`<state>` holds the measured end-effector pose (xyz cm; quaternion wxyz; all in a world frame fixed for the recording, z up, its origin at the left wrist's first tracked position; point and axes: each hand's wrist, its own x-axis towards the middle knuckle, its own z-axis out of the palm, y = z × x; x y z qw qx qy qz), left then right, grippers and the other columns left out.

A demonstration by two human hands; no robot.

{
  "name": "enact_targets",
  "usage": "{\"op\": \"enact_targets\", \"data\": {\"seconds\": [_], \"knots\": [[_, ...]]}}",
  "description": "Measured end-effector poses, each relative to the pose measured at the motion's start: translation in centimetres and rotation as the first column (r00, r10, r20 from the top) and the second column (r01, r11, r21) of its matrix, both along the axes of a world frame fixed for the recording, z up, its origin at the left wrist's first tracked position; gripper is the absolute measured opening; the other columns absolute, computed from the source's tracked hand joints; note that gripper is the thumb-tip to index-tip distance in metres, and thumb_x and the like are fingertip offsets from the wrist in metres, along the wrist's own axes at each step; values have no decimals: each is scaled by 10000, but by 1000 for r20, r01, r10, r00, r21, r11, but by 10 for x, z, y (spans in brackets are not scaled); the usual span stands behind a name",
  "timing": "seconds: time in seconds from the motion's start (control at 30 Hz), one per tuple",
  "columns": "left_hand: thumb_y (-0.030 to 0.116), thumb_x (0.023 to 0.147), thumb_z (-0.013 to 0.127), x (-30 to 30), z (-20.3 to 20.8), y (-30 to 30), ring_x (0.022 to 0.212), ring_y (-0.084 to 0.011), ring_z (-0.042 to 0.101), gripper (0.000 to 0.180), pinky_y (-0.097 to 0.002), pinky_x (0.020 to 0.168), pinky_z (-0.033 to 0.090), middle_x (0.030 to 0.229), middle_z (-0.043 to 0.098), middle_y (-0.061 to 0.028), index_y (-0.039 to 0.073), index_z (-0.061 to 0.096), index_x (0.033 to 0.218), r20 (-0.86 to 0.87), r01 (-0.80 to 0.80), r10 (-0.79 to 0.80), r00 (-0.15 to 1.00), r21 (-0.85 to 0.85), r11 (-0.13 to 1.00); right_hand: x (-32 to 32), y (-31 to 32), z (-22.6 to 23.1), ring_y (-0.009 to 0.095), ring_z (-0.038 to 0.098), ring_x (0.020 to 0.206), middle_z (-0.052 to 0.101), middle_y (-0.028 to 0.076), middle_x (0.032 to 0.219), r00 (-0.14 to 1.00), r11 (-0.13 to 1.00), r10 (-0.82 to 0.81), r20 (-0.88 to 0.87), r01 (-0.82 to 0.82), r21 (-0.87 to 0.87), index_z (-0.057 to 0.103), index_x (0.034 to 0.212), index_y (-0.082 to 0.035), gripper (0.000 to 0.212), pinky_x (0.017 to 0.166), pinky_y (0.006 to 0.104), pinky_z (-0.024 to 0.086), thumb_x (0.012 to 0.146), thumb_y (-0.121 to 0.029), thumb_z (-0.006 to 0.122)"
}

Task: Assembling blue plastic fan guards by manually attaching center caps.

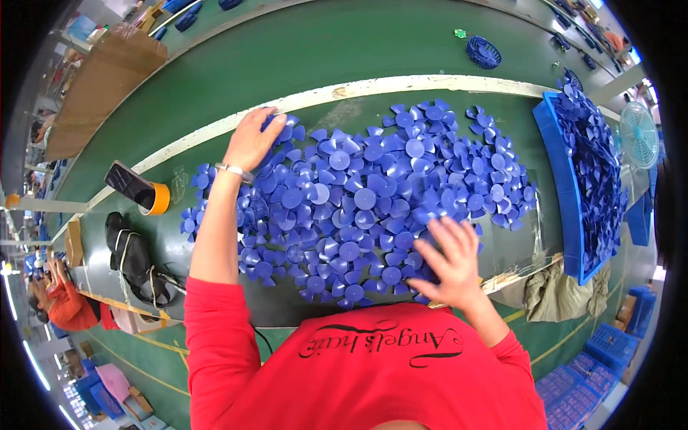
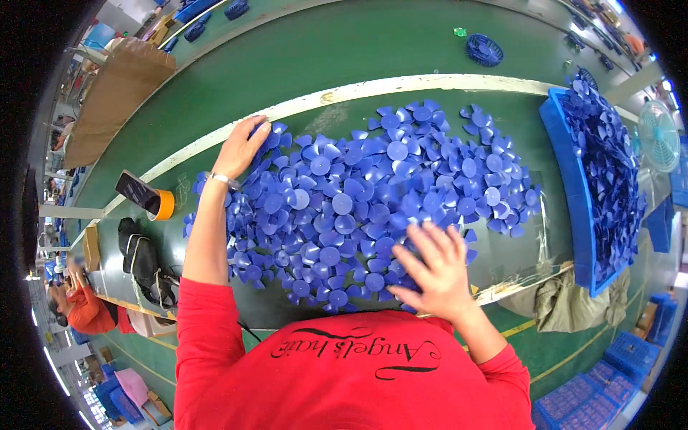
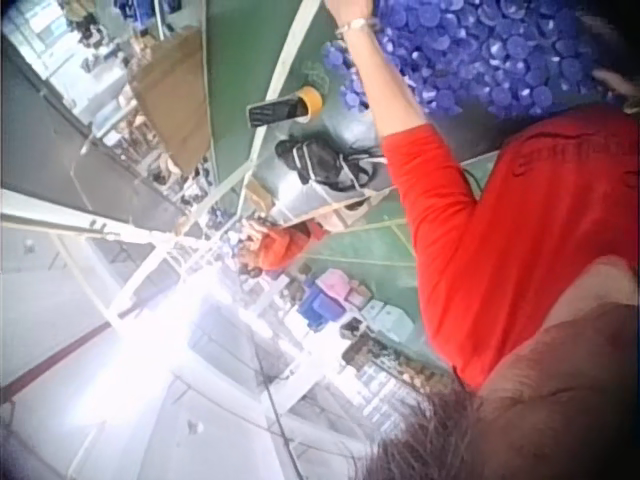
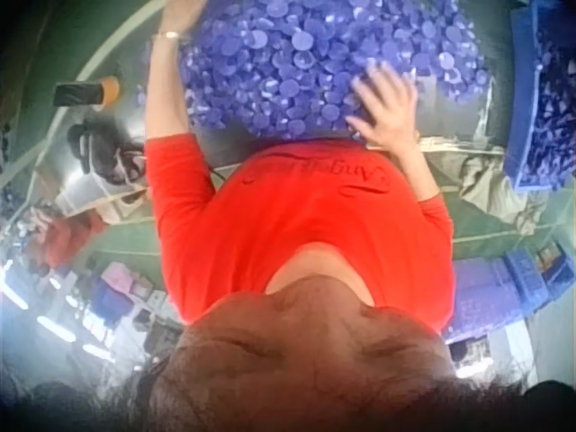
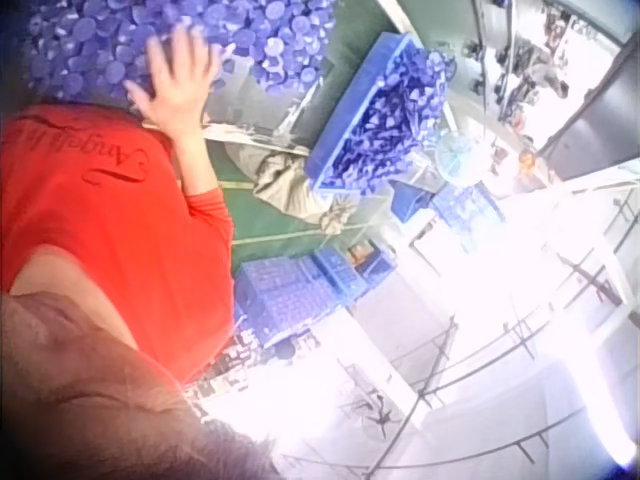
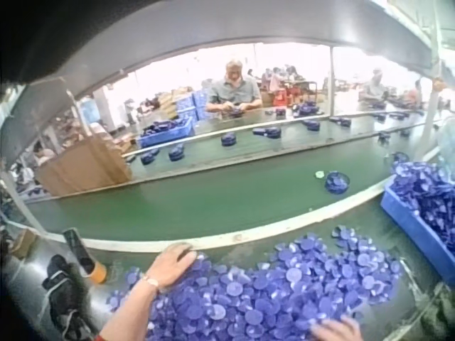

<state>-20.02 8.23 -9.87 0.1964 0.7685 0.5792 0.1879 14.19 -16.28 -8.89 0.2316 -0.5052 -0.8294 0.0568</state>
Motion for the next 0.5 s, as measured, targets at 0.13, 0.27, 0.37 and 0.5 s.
{"op": "enact_targets", "data": {"seconds": [0.13, 0.27, 0.37, 0.5], "knots": [[475, 884, 481, 43, 9, -30, 1232, -329, 423, 556, -382, 1036, 322, 1282, 481, -215, 32, 536, 1216, 110, 132, -126, 986, -50, 990, -3, -4, -10, 318, 381, 1253, 454, 101, 1331, 998, 998, 14, 65, -10, -64, 585, 1184, -176, 588, 1030, 524, 241, 675, -441, 718], [433, 901, 490, 76, 17, -50, 1227, -318, 432, 513, -371, 1028, 340, 1303, 471, -186, 49, 518, 1239, 114, 264, -256, 960, -60, 963, 4, 7, -9, 335, 381, 1251, 449, 116, 1335, 993, 997, -67, 94, 69, -23, 580, 1170, -115, 595, 1026, 517, 258, 662, -384, 734], [423, 907, 487, 72, 24, -53, 1198, -322, 463, 497, -371, 1003, 362, 1260, 510, -184, 45, 526, 1228, 156, 259, -260, 953, 27, 965, 4, 7, -6, 337, 395, 1238, 466, 132, 1316, 994, 995, -99, 46, 99, 16, 594, 1145, -108, 563, 1019, 510, 268, 668, -372, 731], [352, 927, 477, 42, 61, -70, 1150, -292, 515, 434, -339, 971, 383, 1223, 550, -172, 33, 539, 1215, 227, 111, -128, 965, 87, 990, 4, -8, -8, 342, 440, 1189, 497, 153, 1269, 998, 994, -52, -23, 54, 97, 594, 1123, -70, 521, 996, 507, 299, 697, -347, 709]]}}
